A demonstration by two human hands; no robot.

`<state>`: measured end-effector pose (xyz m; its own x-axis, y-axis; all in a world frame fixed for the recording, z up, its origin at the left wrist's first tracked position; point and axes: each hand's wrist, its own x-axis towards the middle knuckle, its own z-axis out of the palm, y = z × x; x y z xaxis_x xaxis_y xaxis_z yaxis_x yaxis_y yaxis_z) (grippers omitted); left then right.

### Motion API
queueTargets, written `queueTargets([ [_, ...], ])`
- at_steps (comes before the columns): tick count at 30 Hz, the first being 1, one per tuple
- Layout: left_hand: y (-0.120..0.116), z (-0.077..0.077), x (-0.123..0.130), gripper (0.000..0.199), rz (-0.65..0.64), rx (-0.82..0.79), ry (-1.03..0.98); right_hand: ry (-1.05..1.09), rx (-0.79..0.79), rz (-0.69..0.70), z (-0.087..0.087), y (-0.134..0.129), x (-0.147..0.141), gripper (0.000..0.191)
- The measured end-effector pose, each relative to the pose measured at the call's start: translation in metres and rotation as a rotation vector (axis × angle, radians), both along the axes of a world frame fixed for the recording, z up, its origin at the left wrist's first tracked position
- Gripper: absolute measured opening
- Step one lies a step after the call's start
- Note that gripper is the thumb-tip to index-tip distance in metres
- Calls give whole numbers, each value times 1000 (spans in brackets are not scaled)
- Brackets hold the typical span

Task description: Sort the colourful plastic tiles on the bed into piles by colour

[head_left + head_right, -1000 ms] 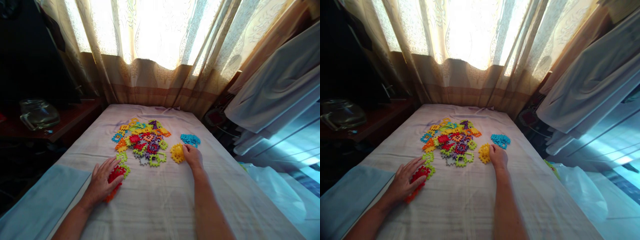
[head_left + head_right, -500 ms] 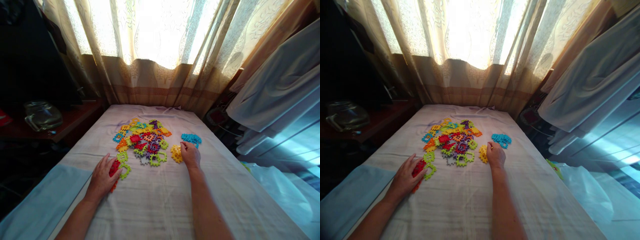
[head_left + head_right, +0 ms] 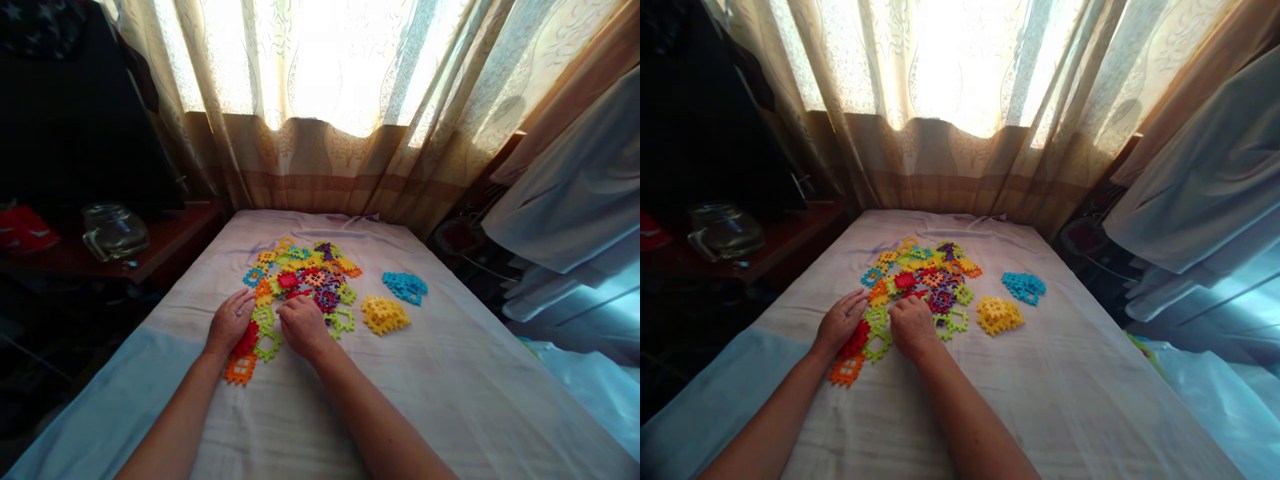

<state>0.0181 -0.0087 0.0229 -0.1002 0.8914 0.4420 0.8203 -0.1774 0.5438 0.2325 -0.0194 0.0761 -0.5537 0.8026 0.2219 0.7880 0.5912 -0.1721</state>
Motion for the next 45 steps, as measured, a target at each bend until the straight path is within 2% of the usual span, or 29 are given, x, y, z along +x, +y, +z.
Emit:
queueTargets([
  [6,7,-12,-2,50,13,5,185,-129,15,-9,4,31,-35,25],
  [12,7,-18,-1,49,82,-44,340,-145,-2,-23,-5,29,-33,27],
  [17,6,-17,2,50,117,-67,314,-137,20,1,-10,29,-25,23],
  [22,7,-19,0,47,114,-63,295,-106,75,121,-5,49,-35,24],
  [29,9,-21,-4,44,97,-43,250,-141,-36,236,3,72,-43,24],
  [34,10,-20,-5,46,79,-45,206,-166,23,241,9,73,-38,35],
  [37,11,-20,-6,48,74,-32,196,-93,66,203,11,65,-25,38],
  [39,11,-20,-7,48,69,-28,197,15,88,126,12,57,-6,39],
  [42,11,-19,-7,50,61,-34,191,170,98,-61,12,48,39,39],
  [45,11,-16,-7,49,48,-37,165,210,77,-308,13,43,99,38],
])
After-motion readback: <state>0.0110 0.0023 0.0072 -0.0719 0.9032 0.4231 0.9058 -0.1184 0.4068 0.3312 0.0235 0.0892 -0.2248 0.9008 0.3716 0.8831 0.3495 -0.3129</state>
